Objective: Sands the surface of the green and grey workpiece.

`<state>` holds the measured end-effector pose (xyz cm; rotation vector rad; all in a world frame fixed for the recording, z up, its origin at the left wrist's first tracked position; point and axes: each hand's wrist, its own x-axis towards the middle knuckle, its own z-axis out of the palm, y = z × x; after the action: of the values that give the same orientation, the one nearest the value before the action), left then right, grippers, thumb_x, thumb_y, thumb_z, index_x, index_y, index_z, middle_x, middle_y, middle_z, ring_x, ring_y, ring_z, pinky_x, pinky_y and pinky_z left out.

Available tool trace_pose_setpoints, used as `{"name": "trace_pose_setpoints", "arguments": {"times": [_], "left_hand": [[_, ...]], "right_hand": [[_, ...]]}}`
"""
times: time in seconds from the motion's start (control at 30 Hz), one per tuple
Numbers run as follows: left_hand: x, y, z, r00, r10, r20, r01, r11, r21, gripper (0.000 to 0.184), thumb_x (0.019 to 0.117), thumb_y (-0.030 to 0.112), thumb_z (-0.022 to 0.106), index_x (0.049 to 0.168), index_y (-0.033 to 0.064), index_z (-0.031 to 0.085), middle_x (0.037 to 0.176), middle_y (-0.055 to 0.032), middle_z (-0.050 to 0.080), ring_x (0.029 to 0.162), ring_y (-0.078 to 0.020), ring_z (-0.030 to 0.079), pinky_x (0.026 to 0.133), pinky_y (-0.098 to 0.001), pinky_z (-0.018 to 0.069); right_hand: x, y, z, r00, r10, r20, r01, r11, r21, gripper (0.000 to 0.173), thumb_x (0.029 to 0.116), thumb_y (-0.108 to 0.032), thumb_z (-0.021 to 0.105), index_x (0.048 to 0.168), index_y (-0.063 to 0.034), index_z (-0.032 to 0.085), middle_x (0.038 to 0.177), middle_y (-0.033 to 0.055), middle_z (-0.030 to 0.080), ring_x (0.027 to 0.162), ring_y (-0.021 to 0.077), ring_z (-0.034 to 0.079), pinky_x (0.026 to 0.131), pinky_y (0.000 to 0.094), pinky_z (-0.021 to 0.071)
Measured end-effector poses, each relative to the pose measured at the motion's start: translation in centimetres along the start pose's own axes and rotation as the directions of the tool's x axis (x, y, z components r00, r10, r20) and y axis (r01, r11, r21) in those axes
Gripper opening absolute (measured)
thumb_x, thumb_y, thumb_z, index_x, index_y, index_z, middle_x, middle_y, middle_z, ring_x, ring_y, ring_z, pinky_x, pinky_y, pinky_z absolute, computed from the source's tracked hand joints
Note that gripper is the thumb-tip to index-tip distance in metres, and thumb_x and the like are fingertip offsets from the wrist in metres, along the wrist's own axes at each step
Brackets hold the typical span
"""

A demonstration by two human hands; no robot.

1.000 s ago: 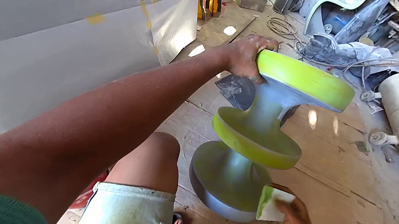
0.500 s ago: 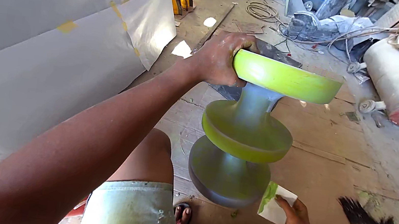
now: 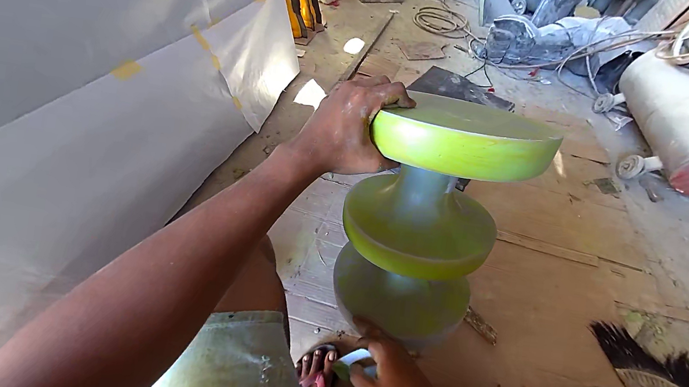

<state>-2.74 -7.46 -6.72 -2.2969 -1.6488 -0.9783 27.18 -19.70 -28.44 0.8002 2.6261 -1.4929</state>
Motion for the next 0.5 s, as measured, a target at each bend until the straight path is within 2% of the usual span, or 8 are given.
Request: {"name": "trace_pose_setpoints", "arguments": {"times": [0.07, 0.17, 0.2, 0.27, 0.33, 0.4, 0.5], "left_hand": [[-0.4, 0.6, 0.1, 0.999, -0.035, -0.013, 0.036, 0.999, 0.031, 0.071, 0.0626, 0.047, 0.084, 0.125, 0.0179, 0.068, 0.114, -0.0009, 0.068, 0.104, -0.0165, 0.066, 0.088, -0.0462, 0.0571], [-0.6, 1.9, 0.3, 0.996, -0.092, -0.016, 0.093, 0.993, 0.072, 0.071, 0.0621, 0.048, 0.083, 0.125, 0.0199, 0.067, 0.114, 0.0002, 0.068, 0.104, -0.0180, 0.066, 0.087, -0.0510, 0.0550], [-0.4, 2.4, 0.4, 0.995, -0.103, -0.014, 0.103, 0.991, 0.080, 0.071, 0.0623, 0.049, 0.083, 0.126, 0.0201, 0.067, 0.114, -0.0004, 0.068, 0.105, -0.0197, 0.065, 0.088, -0.0532, 0.0532], [0.0, 3.6, 0.8, 0.994, -0.111, -0.013, 0.112, 0.987, 0.113, 0.071, 0.0624, 0.050, 0.082, 0.125, 0.0207, 0.068, 0.113, -0.0017, 0.068, 0.104, -0.0224, 0.065, 0.088, -0.0549, 0.0521], [0.6, 5.1, 1.4, 0.993, -0.121, -0.017, 0.122, 0.981, 0.149, 0.069, 0.0627, 0.051, 0.081, 0.123, 0.0213, 0.069, 0.113, -0.0033, 0.069, 0.105, -0.0255, 0.065, 0.086, -0.0565, 0.0520], [1.3, 6.8, 2.2, 0.990, -0.138, -0.026, 0.140, 0.971, 0.193, 0.065, 0.0635, 0.053, 0.079, 0.121, 0.0241, 0.069, 0.109, -0.0022, 0.068, 0.104, -0.0260, 0.064, 0.085, -0.0557, 0.0508], [2.3, 9.1, 3.2, 0.987, -0.158, -0.009, 0.156, 0.959, 0.238, 0.066, 0.0648, 0.053, 0.078, 0.124, 0.0272, 0.068, 0.109, -0.0021, 0.067, 0.104, -0.0271, 0.063, 0.085, -0.0549, 0.0486]], "right_hand": [[-0.9, 0.5, -0.2, 0.992, -0.058, -0.114, 0.075, 0.986, 0.152, 0.031, 0.0972, -0.027, 0.059, 0.116, -0.0068, 0.072, 0.152, 0.0064, 0.053, 0.135, 0.0133, 0.054, 0.111, 0.0347, 0.0480], [-2.6, 2.3, -2.8, 0.915, -0.065, -0.397, 0.176, 0.953, 0.249, 0.024, 0.0942, -0.015, 0.063, 0.115, -0.0054, 0.071, 0.132, 0.0064, 0.065, 0.120, 0.0145, 0.064, 0.098, 0.0355, 0.0584], [-3.2, 3.2, -4.2, 0.875, -0.021, -0.484, 0.166, 0.952, 0.259, 0.024, 0.0931, -0.014, 0.064, 0.115, -0.0061, 0.071, 0.124, 0.0048, 0.068, 0.113, 0.0138, 0.066, 0.094, 0.0353, 0.0595], [-4.1, 4.7, -7.2, 0.796, 0.114, -0.595, 0.053, 0.965, 0.256, 0.025, 0.0918, -0.016, 0.064, 0.115, -0.0091, 0.071, 0.108, 0.0023, 0.073, 0.099, 0.0117, 0.071, 0.086, 0.0358, 0.0614], [-4.4, 5.9, -9.4, 0.778, 0.158, -0.608, -0.087, 0.986, 0.144, 0.027, 0.0925, -0.022, 0.060, 0.115, -0.0133, 0.071, 0.105, 0.0005, 0.073, 0.097, 0.0096, 0.070, 0.086, 0.0361, 0.0602], [-4.0, 6.5, -10.2, 0.836, 0.127, -0.533, -0.181, 0.982, -0.050, 0.030, 0.0974, -0.024, 0.055, 0.121, -0.0149, 0.071, 0.112, 0.0016, 0.072, 0.103, 0.0114, 0.069, 0.092, 0.0380, 0.0588], [-2.6, 5.4, -9.7, 0.921, 0.117, -0.371, -0.260, 0.895, -0.363, 0.035, 0.1018, -0.020, 0.048, 0.130, -0.0189, 0.070, 0.122, 0.0046, 0.069, 0.110, 0.0191, 0.068, 0.096, 0.0426, 0.0565]]}}
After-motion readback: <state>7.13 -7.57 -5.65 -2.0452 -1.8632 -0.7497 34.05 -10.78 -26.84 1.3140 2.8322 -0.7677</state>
